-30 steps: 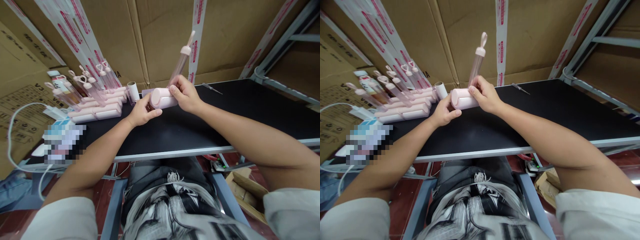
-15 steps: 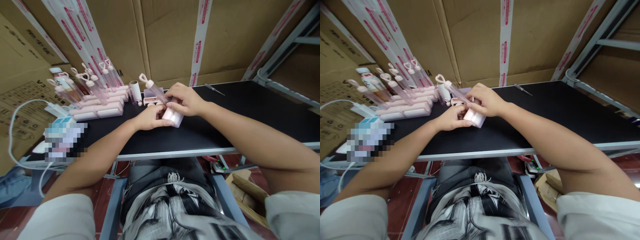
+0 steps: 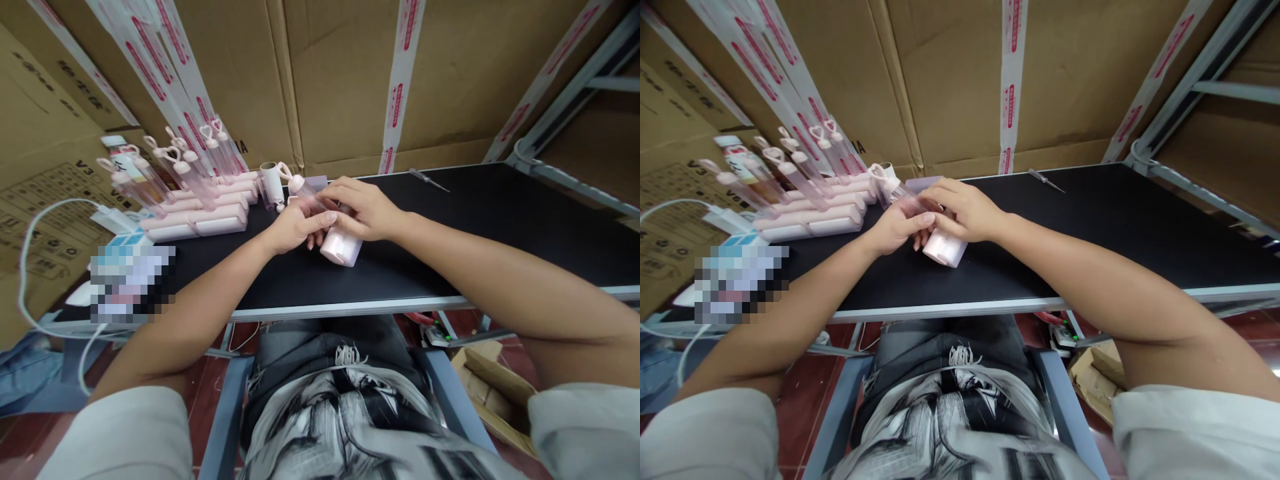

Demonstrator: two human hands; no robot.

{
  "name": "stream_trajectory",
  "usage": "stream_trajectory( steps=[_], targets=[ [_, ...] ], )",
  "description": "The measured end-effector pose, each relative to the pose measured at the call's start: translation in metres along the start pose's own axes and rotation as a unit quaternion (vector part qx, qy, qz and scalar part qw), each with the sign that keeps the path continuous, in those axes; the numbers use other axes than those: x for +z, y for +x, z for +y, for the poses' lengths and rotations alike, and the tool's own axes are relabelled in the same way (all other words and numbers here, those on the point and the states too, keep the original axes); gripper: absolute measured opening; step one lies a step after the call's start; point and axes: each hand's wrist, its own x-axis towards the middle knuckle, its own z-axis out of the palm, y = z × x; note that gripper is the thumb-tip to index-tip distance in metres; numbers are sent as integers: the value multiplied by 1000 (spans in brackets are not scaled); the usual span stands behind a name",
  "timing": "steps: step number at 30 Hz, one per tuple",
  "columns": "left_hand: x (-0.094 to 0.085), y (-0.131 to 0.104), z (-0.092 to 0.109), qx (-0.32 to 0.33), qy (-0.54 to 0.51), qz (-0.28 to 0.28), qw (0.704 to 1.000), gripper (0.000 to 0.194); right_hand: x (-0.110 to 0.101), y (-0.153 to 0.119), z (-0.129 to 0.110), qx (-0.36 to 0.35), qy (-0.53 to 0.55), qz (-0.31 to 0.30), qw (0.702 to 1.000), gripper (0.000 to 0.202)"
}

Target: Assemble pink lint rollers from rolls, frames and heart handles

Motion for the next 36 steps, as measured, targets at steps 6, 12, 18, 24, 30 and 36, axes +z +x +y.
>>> stream_trajectory(
  steps=[6,12,18,24,30,36],
  targets=[
    [-2,1,-4,1,-16,31,999,62,5,-3,6,86,47,16,995,56],
    [-9,2,-4,56,-57,145,986,71,9,-9,25,232,149,99,956,89],
    [-14,3,-7,102,-33,199,974,70,30,-9,24,325,322,103,883,92],
    [-16,0,-5,93,15,161,982,68,31,-10,17,313,336,90,884,105],
    [-15,-1,-4,96,29,154,983,66,26,-9,25,312,314,100,891,115],
    [-14,-1,-4,112,24,172,978,63,18,-4,25,303,283,118,903,111]
  ],
)
